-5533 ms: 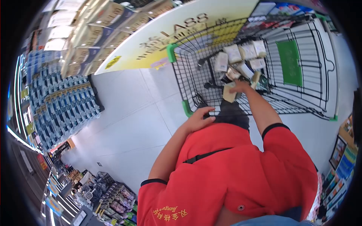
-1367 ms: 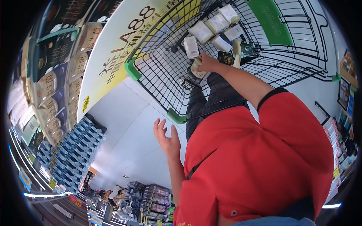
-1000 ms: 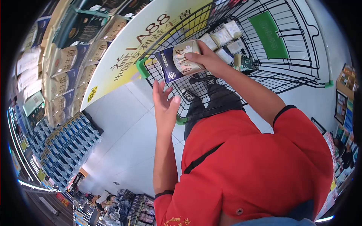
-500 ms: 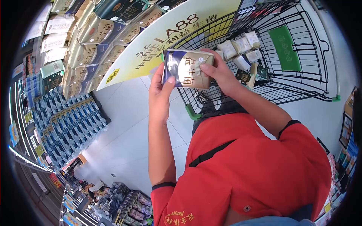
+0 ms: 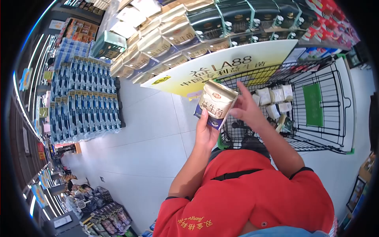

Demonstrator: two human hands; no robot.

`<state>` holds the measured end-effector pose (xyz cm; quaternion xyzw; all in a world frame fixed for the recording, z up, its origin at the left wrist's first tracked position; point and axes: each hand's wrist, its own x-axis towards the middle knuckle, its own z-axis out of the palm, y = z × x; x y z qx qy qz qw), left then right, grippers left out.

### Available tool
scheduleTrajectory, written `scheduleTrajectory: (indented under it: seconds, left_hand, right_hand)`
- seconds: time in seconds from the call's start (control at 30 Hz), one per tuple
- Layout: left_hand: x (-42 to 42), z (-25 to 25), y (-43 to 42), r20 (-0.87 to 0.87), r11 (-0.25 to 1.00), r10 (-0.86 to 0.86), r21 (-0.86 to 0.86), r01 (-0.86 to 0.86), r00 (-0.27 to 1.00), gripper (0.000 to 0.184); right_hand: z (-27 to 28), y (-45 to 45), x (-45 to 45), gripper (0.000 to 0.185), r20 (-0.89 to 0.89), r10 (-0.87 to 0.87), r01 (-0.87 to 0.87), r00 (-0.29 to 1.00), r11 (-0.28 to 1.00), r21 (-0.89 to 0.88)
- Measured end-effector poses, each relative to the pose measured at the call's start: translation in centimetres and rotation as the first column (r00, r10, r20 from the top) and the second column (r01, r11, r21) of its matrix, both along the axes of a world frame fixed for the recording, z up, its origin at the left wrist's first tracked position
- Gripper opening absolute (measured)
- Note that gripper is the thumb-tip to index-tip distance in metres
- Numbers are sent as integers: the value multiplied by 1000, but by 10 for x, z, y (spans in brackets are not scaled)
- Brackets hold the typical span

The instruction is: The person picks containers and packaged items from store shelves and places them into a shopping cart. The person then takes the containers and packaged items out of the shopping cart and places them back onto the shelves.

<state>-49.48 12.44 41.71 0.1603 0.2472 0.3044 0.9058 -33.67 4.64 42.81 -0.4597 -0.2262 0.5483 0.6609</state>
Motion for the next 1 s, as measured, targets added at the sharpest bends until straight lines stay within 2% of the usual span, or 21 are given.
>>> scheduleTrajectory:
  seconds: [0.03,0.07,0.1,0.17,0.23,0.33,0.37,0.43,0.47,0.53,0.6,0.63,0.73,0.8,0.83,0.9,0.93,1.0]
  left_hand:
    - [-1,-1,-1,-48,999,2,50,0,999,59]
    - [-3,-2,-1,-97,995,8,101,2,995,62]
    - [-5,-2,1,-82,993,23,113,-14,996,62]
    - [-10,-2,3,-164,970,15,240,26,986,63]
    - [-16,1,4,-138,955,59,296,-16,989,65]
    - [-42,-10,4,-313,942,19,324,88,949,59]
    - [-54,-12,4,-305,942,28,326,77,952,59]
    - [-77,-22,3,-486,932,-33,300,203,873,54]
    - [-89,-25,2,-477,933,-31,303,197,878,54]
    - [-114,-30,-4,-593,937,2,283,206,805,49]
    - [-139,-34,-7,-609,947,35,274,169,792,47]
    - [-151,-35,-9,-631,956,68,264,131,773,46]
    - [-181,-37,-15,-681,965,141,256,53,719,45]
    - [-197,-39,-18,-682,969,165,248,14,712,45]
    - [-204,-40,-20,-689,972,180,232,-22,702,44]
    - [-215,-43,-23,-692,973,193,225,-46,696,44]
    - [-219,-44,-24,-699,975,199,214,-64,687,43]
    - [-226,-46,-25,-703,973,209,219,-73,679,43]
  right_hand:
    - [-1,3,-13,116,12,-4,5,1000,998,-67]
    - [-11,8,-29,110,3,-132,132,991,991,6]
    - [-10,14,-32,110,17,-118,117,993,993,21]
    - [-5,24,-35,98,22,-192,192,981,981,-13]
    - [8,37,-26,91,67,-175,173,982,985,25]
    - [57,72,-3,83,159,-126,101,979,983,156]
    - [61,92,7,79,287,-202,131,936,960,248]
    - [97,141,28,73,475,-172,9,863,946,325]
    - [104,167,38,72,523,-179,-25,833,932,360]
    - [126,221,51,70,757,-191,-54,625,957,286]
    - [118,288,69,59,787,-215,-92,579,941,325]
    - [108,325,84,60,836,-249,-101,489,936,338]
    - [130,355,68,61,872,-216,-80,440,958,277]
    - [140,364,56,62,968,-56,-97,246,992,82]
    - [140,367,48,64,969,-65,-122,238,988,96]
    - [115,389,50,81,922,-260,-232,287,915,331]
    - [109,395,55,81,923,-259,-235,285,914,330]
    - [106,396,53,83,922,-146,-197,359,954,228]
